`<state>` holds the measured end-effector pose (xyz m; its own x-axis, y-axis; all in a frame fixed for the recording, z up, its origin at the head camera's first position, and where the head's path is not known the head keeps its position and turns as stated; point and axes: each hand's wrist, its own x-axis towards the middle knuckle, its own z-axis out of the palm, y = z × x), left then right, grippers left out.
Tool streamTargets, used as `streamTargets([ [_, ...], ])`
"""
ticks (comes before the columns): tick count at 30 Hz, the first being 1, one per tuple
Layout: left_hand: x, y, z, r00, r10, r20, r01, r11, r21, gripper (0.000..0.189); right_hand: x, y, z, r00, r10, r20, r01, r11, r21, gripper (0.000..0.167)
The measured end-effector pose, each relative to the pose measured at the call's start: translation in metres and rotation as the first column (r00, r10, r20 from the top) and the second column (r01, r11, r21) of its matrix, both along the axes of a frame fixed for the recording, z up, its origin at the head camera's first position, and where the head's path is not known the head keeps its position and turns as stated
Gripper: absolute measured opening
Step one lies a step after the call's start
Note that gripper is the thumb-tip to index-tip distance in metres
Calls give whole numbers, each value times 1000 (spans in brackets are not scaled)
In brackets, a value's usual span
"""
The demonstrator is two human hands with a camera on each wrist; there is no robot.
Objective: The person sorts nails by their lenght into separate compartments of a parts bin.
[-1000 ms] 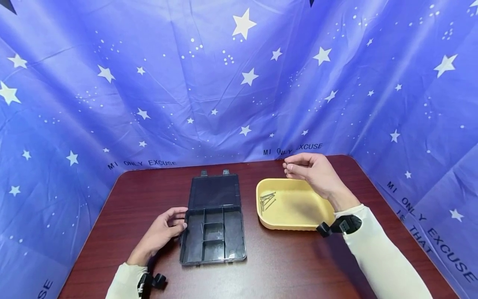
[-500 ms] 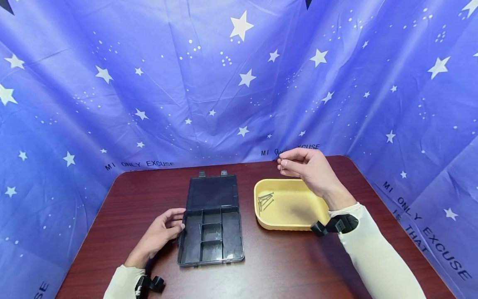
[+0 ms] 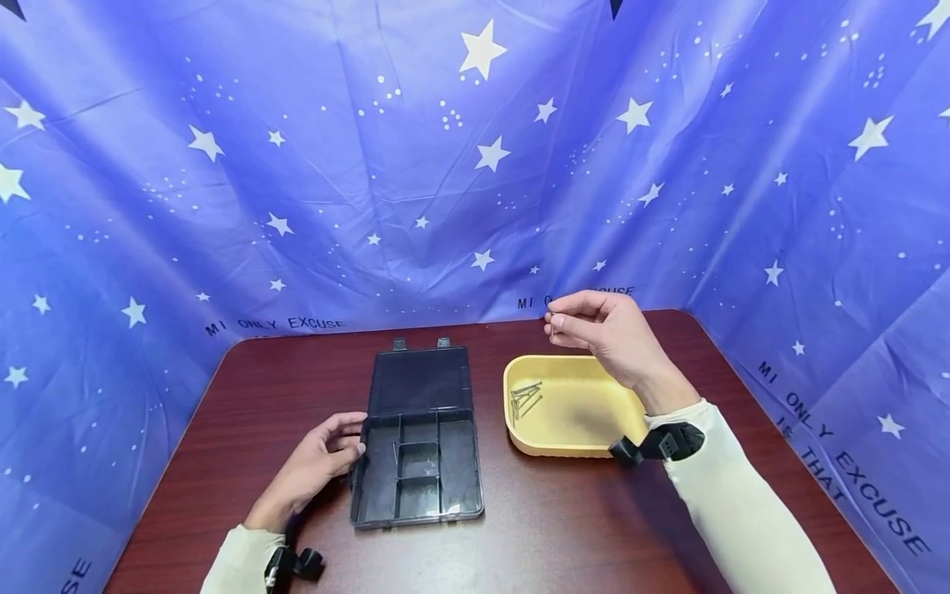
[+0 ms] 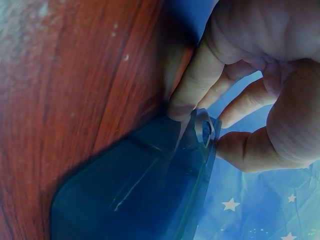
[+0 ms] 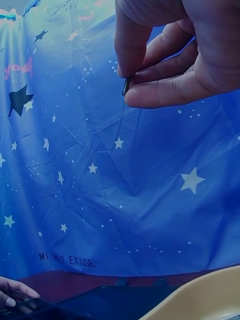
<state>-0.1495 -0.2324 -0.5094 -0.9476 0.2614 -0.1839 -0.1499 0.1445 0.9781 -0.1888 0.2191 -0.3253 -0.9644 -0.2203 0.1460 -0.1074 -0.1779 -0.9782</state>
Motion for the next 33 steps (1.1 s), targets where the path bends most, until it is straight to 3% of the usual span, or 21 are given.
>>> streamTargets([
  [8, -1, -2, 1, 1000, 3, 8, -3, 1000, 1, 57, 2, -10, 0, 1000, 22, 1, -22, 999, -28, 22],
  [15, 0, -1, 3, 1000, -13, -8, 13, 1000, 12, 58, 2, -24, -10, 998, 48, 27, -47, 999, -22, 25],
  [22, 1, 0, 1, 1000, 12, -7, -12, 1000, -9, 57, 3, -47, -34, 992, 95, 82, -97, 995, 20, 22],
  [33, 2, 0, 7, 1000, -17, -21, 16, 999, -32, 60, 10, -76, -80, 975, 127, 182, -146, 985, 95, 20],
])
